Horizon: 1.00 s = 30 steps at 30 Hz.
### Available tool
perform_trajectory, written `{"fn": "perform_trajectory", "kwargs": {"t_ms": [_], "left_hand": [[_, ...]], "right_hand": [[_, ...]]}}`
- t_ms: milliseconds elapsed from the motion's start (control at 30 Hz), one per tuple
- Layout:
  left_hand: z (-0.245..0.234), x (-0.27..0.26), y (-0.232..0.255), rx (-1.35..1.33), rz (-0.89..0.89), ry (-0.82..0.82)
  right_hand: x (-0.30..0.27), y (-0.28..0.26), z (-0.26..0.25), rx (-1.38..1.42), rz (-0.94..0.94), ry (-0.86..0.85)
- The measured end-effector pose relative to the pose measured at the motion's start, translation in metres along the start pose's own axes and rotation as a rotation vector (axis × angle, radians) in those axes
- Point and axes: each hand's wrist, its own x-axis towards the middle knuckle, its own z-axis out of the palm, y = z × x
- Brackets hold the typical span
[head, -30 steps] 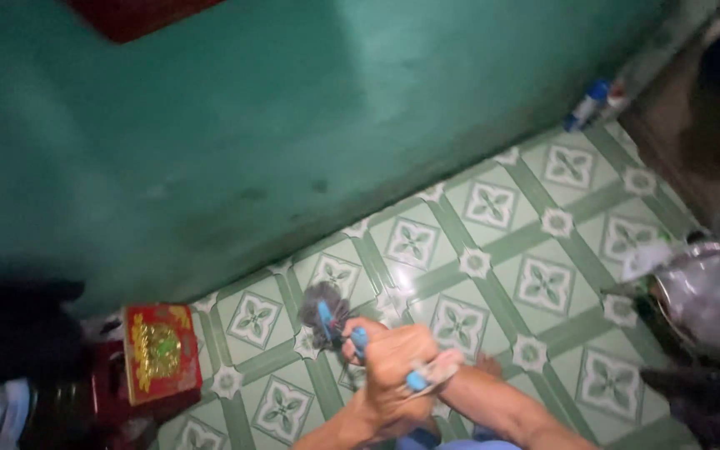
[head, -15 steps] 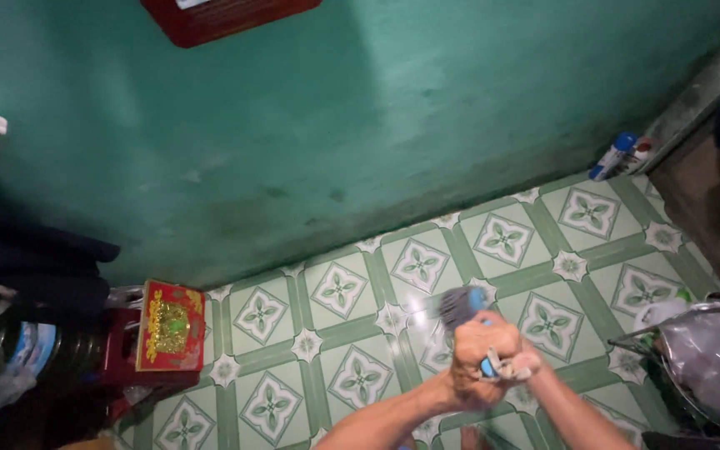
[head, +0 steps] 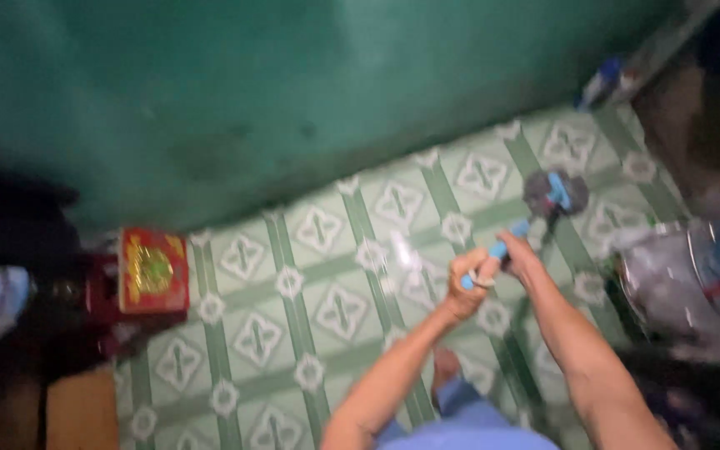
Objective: The recorder is mopping a tiled floor in a small room.
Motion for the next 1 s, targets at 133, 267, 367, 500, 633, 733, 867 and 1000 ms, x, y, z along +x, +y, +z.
{"fn": "perform_trajectory", "kwargs": {"t_ms": [133, 267, 367, 500, 633, 733, 867, 1000], "left_hand": [[-0.075, -0.056, 0.063, 0.081, 0.161, -0.018], [-0.197, -0.157, 0.128, 0.187, -0.213, 0.048], [-0.266, -0.218, 0.221, 0.257, -0.148, 0.124], [-0.305, -0.294, 0.322, 0.193, -0.102, 0.390], [-0.325, -0.366, 0.364, 0.050, 0.095, 0.531], [-0.339, -0.415, 0.363, 0.013, 0.123, 0.571], [-0.356, -0.456, 0.349, 0.001, 0.120, 0.620], [-0.333, -0.424, 0.349, -0.015, 0.055, 0.725]], "right_hand": [[-0.018, 0.087, 0.034, -0.037, -0.024, -0.056], [-0.139, 0.162, 0.159, -0.197, 0.193, -0.024], [-0.214, 0.239, 0.233, -0.289, 0.295, -0.121], [-0.319, 0.328, 0.318, -0.338, 0.467, -0.395], [-0.351, 0.469, 0.366, -0.225, 0.565, -0.715], [-0.404, 0.490, 0.403, -0.298, 0.555, -0.654], [-0.414, 0.512, 0.410, -0.399, 0.479, -0.525], [-0.397, 0.469, 0.370, -0.406, 0.413, -0.525]]}}
